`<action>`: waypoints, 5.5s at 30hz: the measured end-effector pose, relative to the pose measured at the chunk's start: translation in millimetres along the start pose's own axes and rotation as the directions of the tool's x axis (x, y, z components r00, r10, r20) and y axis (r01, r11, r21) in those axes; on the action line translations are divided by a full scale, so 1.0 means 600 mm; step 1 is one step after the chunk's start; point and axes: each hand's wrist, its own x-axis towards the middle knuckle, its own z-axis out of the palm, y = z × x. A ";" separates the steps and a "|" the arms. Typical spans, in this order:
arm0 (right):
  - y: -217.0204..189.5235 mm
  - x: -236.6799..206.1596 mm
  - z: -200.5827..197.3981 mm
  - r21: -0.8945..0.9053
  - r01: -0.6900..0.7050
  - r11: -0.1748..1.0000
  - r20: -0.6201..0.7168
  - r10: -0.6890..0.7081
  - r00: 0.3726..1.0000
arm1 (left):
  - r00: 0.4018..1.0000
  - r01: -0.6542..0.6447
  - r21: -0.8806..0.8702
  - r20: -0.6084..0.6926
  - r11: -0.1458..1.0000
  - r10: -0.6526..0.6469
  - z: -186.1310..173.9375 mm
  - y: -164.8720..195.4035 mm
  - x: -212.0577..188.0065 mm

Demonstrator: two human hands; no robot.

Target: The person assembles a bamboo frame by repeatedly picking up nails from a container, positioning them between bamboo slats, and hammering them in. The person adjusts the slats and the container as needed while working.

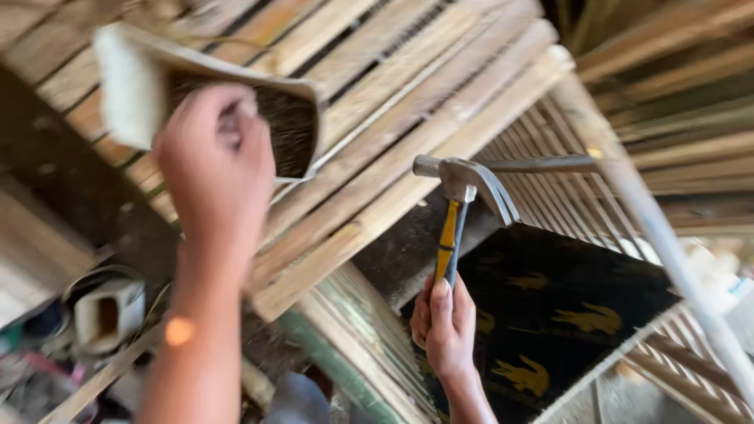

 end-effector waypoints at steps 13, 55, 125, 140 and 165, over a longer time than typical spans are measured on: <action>-0.021 -0.030 0.209 -0.282 0.222 0.933 0.112 -0.197 0.974 | 0.870 -0.199 0.350 0.493 0.915 0.000 0.035 -0.129 0.101; 0.139 -0.251 0.168 -0.775 0.058 0.629 0.012 -0.077 0.997 | 0.998 0.036 -0.182 -0.042 0.983 -0.044 -0.008 -0.228 -0.414; -0.207 0.141 0.478 -0.708 0.611 0.354 0.215 -0.716 0.664 | 0.964 0.252 -0.275 -0.012 0.928 -0.265 -0.056 -0.274 0.262; -0.291 0.355 0.675 -0.756 0.242 0.608 0.281 -0.032 0.959 | 0.734 0.621 -0.750 0.455 0.227 -0.505 -0.081 -0.292 0.352; -0.108 0.212 -0.331 0.127 0.125 0.984 -0.187 -0.099 0.977 | 0.482 0.799 -0.585 0.760 -0.138 -0.436 0.070 0.103 -0.268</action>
